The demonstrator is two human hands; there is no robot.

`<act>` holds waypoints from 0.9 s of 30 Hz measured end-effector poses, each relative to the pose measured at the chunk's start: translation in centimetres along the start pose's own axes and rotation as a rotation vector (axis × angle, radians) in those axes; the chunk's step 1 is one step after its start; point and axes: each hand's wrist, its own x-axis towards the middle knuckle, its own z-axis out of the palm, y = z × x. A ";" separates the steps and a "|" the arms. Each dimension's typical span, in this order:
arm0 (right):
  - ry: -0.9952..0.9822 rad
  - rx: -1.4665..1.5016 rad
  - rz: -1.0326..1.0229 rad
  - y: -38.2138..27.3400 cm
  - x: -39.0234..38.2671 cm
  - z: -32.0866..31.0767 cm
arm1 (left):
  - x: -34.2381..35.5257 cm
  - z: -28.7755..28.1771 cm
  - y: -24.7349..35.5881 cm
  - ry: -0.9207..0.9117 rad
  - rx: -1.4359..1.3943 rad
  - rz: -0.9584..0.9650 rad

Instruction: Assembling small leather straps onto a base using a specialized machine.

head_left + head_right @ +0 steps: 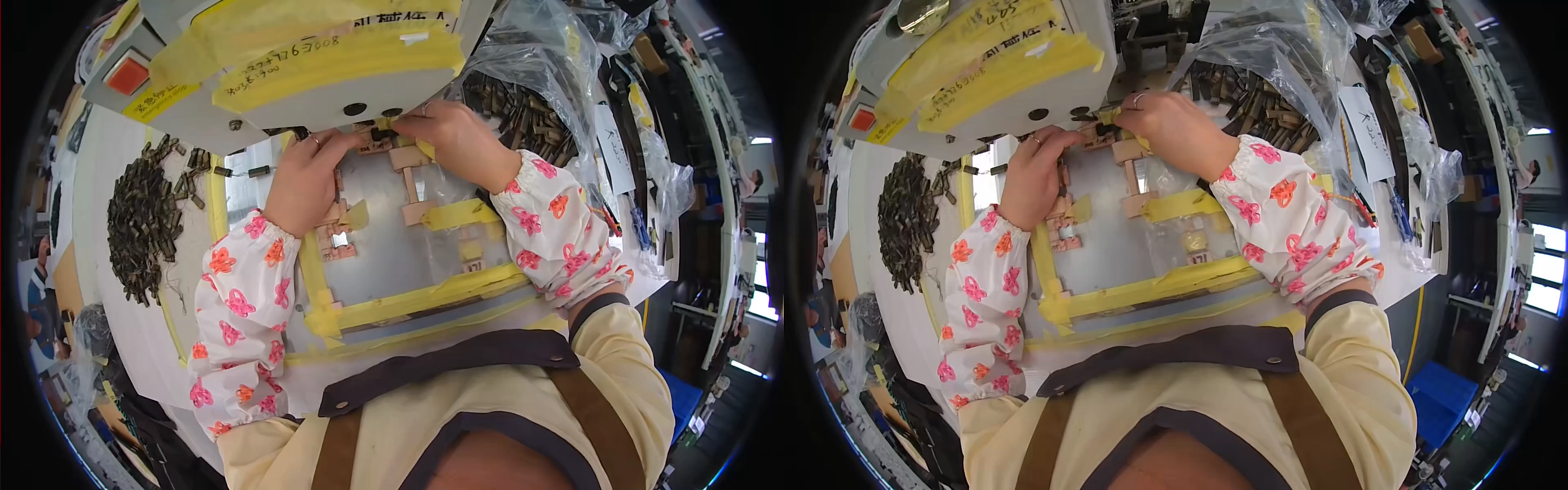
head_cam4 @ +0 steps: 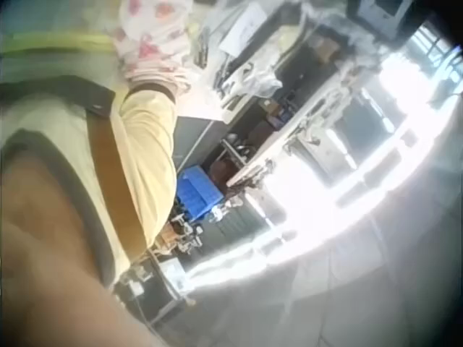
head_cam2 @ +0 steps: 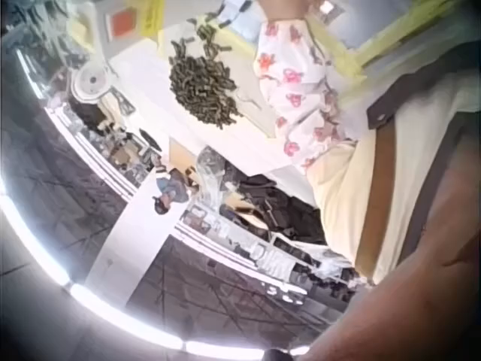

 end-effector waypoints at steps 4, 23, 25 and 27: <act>0.053 -0.010 0.012 -0.5 0.2 0.8 | 0.6 -0.3 0.7 0.002 0.103 0.086; -0.039 0.067 0.050 -0.4 1.3 1.0 | 0.7 -0.3 -0.2 -0.027 0.155 0.101; -0.046 0.045 0.052 -0.8 1.4 0.9 | 0.6 -0.3 -0.2 -0.016 0.159 0.108; -0.050 0.024 0.058 -1.0 1.4 0.8 | 0.6 -0.3 -0.2 -0.009 0.161 0.117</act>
